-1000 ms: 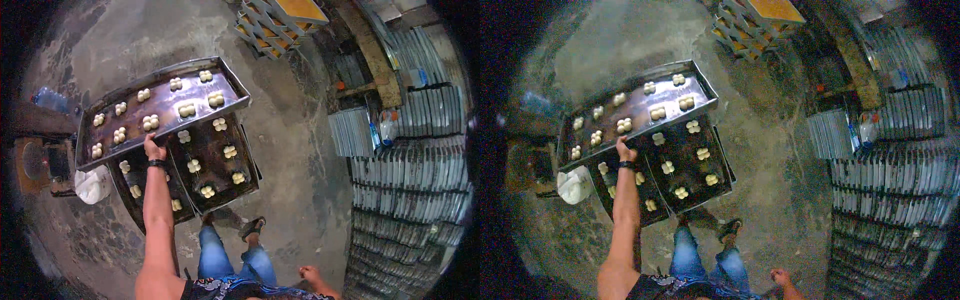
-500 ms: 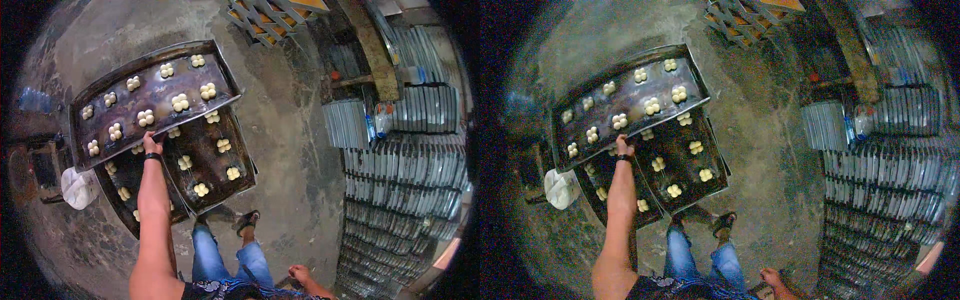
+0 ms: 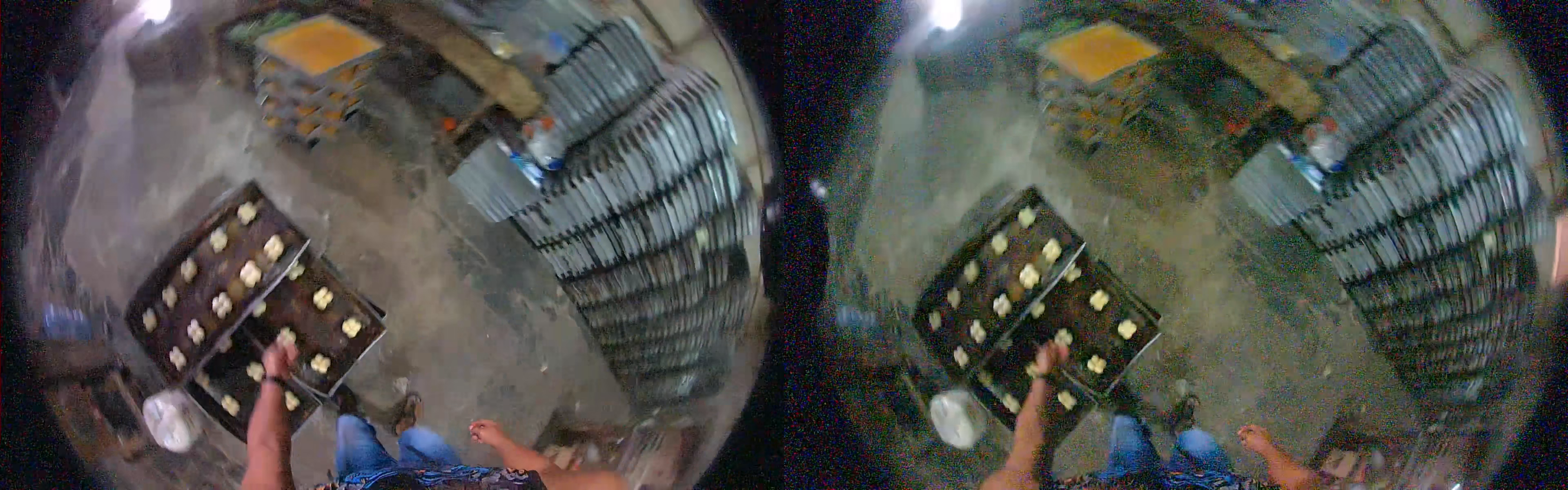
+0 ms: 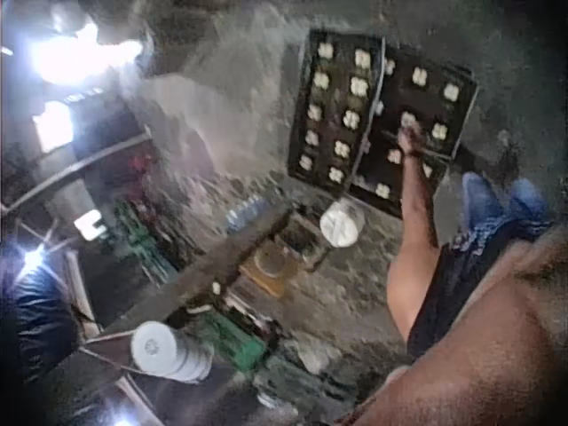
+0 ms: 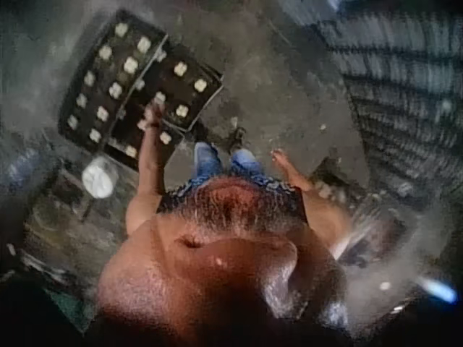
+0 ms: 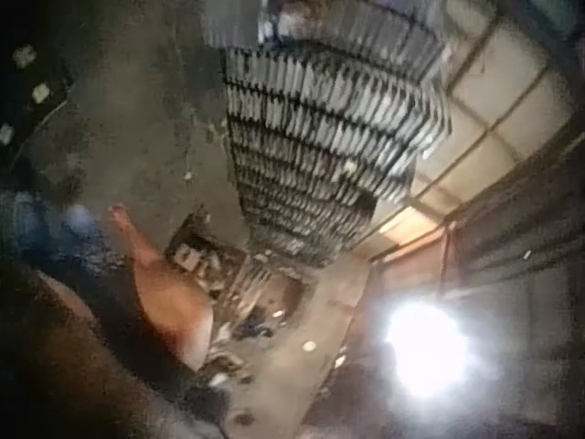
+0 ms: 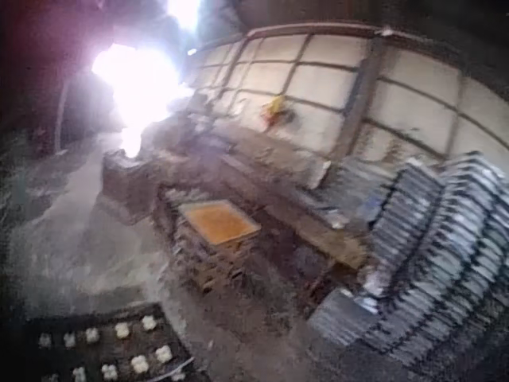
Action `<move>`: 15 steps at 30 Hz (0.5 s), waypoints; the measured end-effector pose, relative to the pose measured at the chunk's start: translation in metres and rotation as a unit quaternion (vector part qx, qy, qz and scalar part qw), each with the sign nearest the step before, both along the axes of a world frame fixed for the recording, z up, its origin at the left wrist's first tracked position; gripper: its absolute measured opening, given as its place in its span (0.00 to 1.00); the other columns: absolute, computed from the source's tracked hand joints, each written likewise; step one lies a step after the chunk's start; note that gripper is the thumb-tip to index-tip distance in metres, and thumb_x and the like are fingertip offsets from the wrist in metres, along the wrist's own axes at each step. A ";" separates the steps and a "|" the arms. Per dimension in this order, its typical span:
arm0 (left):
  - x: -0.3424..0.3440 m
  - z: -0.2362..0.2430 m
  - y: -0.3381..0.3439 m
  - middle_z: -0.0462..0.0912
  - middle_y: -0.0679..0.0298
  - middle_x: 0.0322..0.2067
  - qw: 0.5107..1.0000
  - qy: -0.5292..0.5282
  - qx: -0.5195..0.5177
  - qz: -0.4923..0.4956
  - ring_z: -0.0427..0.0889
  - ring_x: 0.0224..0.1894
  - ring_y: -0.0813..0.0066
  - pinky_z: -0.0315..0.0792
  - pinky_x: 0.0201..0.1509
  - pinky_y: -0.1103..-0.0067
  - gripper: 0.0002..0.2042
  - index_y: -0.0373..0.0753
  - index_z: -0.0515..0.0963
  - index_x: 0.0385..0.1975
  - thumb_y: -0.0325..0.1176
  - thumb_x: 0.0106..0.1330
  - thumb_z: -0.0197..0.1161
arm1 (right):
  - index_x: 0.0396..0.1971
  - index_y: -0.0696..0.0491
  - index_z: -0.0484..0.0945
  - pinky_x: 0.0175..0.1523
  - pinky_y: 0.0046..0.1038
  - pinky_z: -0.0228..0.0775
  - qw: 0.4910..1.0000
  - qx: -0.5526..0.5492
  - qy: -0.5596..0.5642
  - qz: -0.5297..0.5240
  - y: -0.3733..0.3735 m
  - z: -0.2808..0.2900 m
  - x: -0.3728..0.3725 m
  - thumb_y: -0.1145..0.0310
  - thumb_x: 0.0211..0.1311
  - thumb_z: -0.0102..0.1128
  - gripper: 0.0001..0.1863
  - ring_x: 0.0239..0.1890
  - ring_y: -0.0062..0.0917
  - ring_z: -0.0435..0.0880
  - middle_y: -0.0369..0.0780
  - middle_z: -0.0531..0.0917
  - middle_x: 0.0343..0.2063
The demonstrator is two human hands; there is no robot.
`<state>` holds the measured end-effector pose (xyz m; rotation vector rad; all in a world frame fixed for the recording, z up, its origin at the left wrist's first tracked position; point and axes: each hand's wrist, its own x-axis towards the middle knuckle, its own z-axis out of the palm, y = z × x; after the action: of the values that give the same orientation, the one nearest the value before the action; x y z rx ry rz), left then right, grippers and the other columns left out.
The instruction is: The person fills pieces of dough with chocolate paste, folds and rolls them into dough balls by hand, and carries a baking tray loaded with shaped dough to place it onto another tray.
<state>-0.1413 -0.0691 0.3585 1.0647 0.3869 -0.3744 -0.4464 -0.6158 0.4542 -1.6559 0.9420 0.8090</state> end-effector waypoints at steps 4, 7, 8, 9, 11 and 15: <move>-0.076 0.123 -0.144 0.76 0.57 0.15 0.942 -0.014 0.150 -0.299 0.74 0.18 0.69 0.68 0.21 0.76 0.09 0.36 0.73 0.11 0.31 0.49 0.50 | 0.31 0.53 0.79 0.26 0.25 0.70 0.993 -0.103 -0.053 -0.036 0.008 0.088 -0.038 0.60 0.49 0.61 0.13 0.20 0.22 0.78 0.38 0.80 0.23; -0.153 0.157 -0.200 0.77 0.59 0.16 0.859 0.023 0.207 -0.468 0.74 0.18 0.72 0.72 0.25 0.77 0.09 0.33 0.77 0.20 0.31 0.51 0.53 | 0.24 0.47 0.81 0.31 0.31 0.71 0.951 -0.306 -0.044 0.009 0.011 0.100 -0.120 0.56 0.42 0.62 0.12 0.24 0.28 0.80 0.38 0.82 0.24; -0.153 0.212 -0.223 0.76 0.61 0.16 0.869 0.212 0.073 -0.442 0.73 0.16 0.72 0.70 0.22 0.77 0.11 0.34 0.75 0.27 0.37 0.56 0.54 | 0.23 0.46 0.81 0.33 0.32 0.71 0.963 -0.242 -0.076 -0.089 0.017 0.122 -0.132 0.56 0.40 0.61 0.11 0.25 0.31 0.80 0.38 0.82 0.24; -0.159 0.251 -0.250 0.74 0.63 0.16 0.830 0.402 -0.053 -0.383 0.71 0.14 0.72 0.68 0.20 0.77 0.15 0.35 0.73 0.33 0.43 0.60 0.54 | 0.22 0.46 0.81 0.32 0.32 0.70 0.950 -0.287 -0.081 -0.090 0.022 0.124 -0.157 0.57 0.41 0.60 0.10 0.25 0.31 0.80 0.38 0.81 0.22; -0.195 0.296 -0.291 0.72 0.65 0.14 0.802 0.267 0.134 -0.517 0.69 0.13 0.73 0.65 0.16 0.77 0.17 0.37 0.72 0.29 0.47 0.61 0.52 | 0.20 0.47 0.81 0.30 0.33 0.69 0.940 -0.325 -0.089 -0.048 0.030 0.134 -0.231 0.57 0.42 0.58 0.10 0.24 0.32 0.79 0.38 0.81 0.20; -0.265 0.396 -0.367 0.64 0.67 0.11 0.761 0.093 0.295 -0.571 0.62 0.09 0.76 0.55 0.10 0.77 0.20 0.43 0.65 0.18 0.52 0.63 0.47 | 0.19 0.49 0.81 0.29 0.34 0.70 0.948 -0.275 0.013 -0.157 0.066 0.145 -0.370 0.57 0.39 0.59 0.11 0.23 0.31 0.80 0.38 0.81 0.19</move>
<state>-0.4064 -0.4356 0.7542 1.8341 -0.0476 -1.5419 -0.8166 -0.5501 0.5990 -1.8898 1.5045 0.3630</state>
